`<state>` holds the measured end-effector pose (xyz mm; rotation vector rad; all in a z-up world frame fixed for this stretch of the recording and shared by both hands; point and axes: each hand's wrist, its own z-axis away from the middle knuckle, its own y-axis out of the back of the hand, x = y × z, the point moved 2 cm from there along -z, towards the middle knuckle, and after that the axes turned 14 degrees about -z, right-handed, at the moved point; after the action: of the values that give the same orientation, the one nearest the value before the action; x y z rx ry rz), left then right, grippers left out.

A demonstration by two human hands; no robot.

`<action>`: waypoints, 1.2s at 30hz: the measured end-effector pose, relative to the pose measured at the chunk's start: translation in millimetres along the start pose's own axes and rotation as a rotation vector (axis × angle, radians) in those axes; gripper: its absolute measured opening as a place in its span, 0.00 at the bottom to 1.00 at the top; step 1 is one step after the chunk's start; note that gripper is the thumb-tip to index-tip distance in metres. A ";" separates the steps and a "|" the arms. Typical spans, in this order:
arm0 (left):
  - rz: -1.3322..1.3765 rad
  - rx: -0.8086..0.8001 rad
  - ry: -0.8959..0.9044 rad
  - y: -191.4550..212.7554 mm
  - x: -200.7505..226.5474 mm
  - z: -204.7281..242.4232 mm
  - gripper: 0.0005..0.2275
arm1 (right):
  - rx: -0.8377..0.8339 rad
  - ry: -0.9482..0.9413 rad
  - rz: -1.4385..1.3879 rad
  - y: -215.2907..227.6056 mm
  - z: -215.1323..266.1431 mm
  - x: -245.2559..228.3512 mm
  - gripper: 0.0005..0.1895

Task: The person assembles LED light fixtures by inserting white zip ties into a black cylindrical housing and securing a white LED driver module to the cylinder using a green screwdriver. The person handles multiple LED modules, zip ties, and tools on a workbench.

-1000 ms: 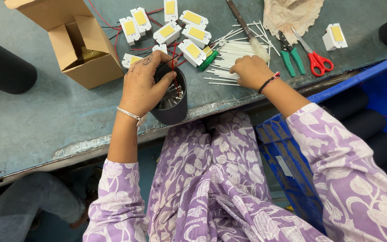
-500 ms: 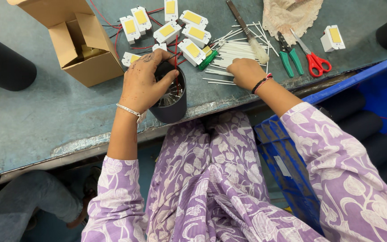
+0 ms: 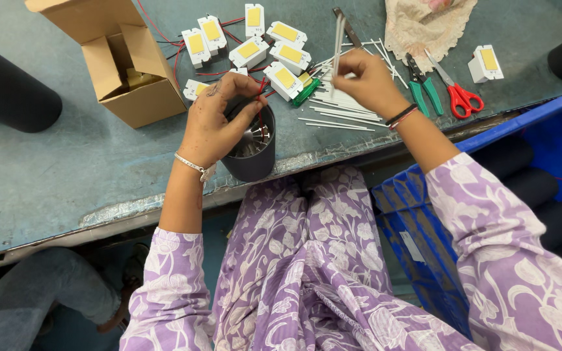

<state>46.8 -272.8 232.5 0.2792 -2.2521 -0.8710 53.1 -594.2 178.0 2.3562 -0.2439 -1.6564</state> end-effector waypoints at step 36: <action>0.023 -0.015 0.031 1.4 3.5 -0.1 0.10 | -0.002 0.132 -0.795 -37.4 4.7 -110.2 0.07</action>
<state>44.4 -273.2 235.4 0.2580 -2.2152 -0.8650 11.0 -528.4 264.3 2.7276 0.8204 -1.7430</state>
